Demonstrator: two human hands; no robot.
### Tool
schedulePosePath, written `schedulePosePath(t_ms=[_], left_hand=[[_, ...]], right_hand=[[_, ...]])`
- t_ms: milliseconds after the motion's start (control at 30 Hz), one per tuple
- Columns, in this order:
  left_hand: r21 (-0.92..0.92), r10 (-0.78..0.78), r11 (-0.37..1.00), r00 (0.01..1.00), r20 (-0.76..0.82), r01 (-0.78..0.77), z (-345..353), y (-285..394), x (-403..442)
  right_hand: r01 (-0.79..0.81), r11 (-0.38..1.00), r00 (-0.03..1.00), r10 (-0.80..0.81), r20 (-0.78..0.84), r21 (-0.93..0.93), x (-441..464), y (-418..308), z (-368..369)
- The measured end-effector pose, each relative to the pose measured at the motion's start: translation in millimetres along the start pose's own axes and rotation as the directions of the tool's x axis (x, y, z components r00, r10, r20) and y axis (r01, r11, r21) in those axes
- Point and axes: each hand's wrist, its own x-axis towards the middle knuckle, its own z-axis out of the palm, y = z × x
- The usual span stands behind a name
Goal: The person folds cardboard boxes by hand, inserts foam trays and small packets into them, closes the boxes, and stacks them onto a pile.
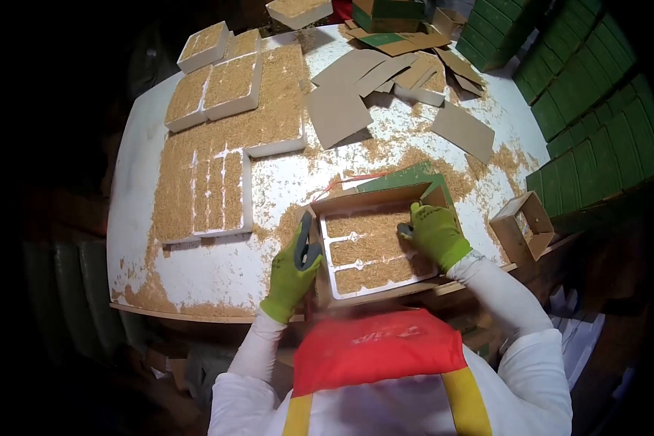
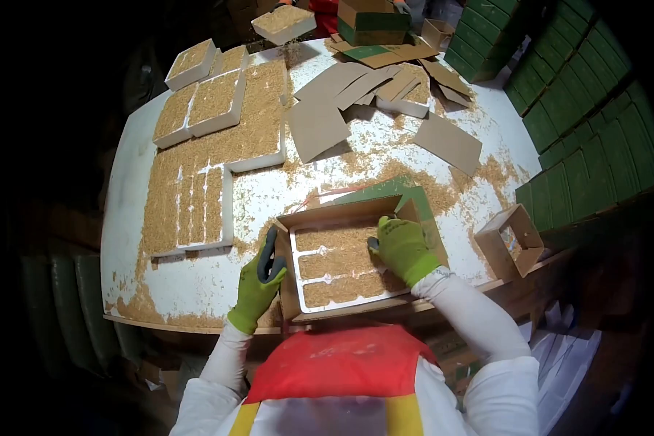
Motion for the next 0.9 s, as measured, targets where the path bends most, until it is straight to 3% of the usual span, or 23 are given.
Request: schedulePosePath(t_ms=[67,100,133,167,200,233,300,367,400,433,467,500,533,567,600,633,667,700,733,800,900], left_hand=[[0.093,-0.016,0.996,0.999,0.044,0.012,-12,18,16],[0.236,0.144,0.963,0.989,-0.042,-0.131,-14,15,29],[0.267,0.193,0.950,0.977,-0.094,-0.162,-16,20,49],[0.296,0.242,0.936,0.960,-0.141,-0.192,-16,29,73],[0.169,0.206,0.969,0.969,-0.135,-0.182,-13,38,102],[0.267,0.250,0.936,0.967,-0.040,-0.231,-8,23,137],[0.541,0.266,0.782,0.951,0.158,-0.309,22,13,205],[0.790,0.280,0.519,0.938,0.203,-0.326,70,-22,272],[0.819,0.237,0.456,0.935,0.265,-0.348,90,-36,299],[0.844,0.196,0.390,0.928,0.316,-0.370,104,-55,330],[0.866,0.052,0.357,0.933,0.356,-0.350,117,-83,359],[0.912,0.199,0.260,0.942,0.272,-0.318,127,-104,374],[0.885,0.017,0.376,0.957,0.289,-0.273,130,-102,390],[0.866,-0.175,0.461,0.937,0.302,-0.193,127,-90,397],[0.832,0.005,0.491,0.956,0.295,-0.259,124,-83,387],[0.802,0.187,0.500,0.945,0.269,-0.327,114,-75,376],[0.748,0.247,0.581,0.945,0.214,-0.321,107,-51,363],[0.680,0.302,0.657,0.940,0.157,-0.324,103,-26,348],[0.556,0.265,0.786,0.960,0.092,-0.271,96,-14,338],[0.433,0.296,0.851,0.952,0.072,-0.297,83,-4,321],[0.312,0.297,0.900,0.952,0.068,-0.303,72,20,278]], right_hand=[[0.100,0.991,0.981,-0.083,-0.176,0.086,-3,-8,-24],[0.217,0.974,0.916,-0.182,-0.358,0.060,-11,-6,-28],[0.335,0.938,0.850,-0.262,-0.458,0.086,-16,-4,-43],[0.360,0.890,0.860,-0.200,-0.469,0.281,-20,3,-36],[0.470,0.819,0.798,-0.233,-0.556,0.331,-26,10,-45],[0.339,0.733,0.894,-0.055,-0.445,0.590,-31,18,-39],[0.207,0.670,0.893,0.167,-0.417,0.712,-50,33,-34],[0.061,0.288,0.876,0.444,-0.190,0.956,-76,45,-19],[0.024,0.370,0.822,0.521,-0.229,0.929,-90,55,-9],[0.044,0.813,0.823,0.300,-0.483,0.580,-101,76,-6],[-0.065,0.693,0.797,0.469,-0.381,0.718,-115,87,-4],[-0.138,0.543,0.754,0.600,-0.268,0.829,-126,97,-4],[-0.160,0.636,0.711,0.605,-0.358,0.755,-137,118,8],[-0.246,0.558,0.626,0.716,-0.309,0.793,-146,137,15],[-0.227,0.356,0.531,0.825,-0.191,0.906,-156,162,34],[-0.096,0.100,0.378,0.924,-0.057,0.990,-156,187,41],[-0.194,0.212,0.320,0.937,-0.142,0.958,-161,222,58],[-0.380,0.343,0.376,0.906,-0.195,0.859,-156,244,40],[-0.410,0.314,0.422,0.898,-0.127,0.856,-156,282,64],[-0.776,0.529,0.487,0.849,-0.206,0.343,-129,317,68],[-0.851,0.492,0.509,0.859,0.057,0.186,-115,352,95]])
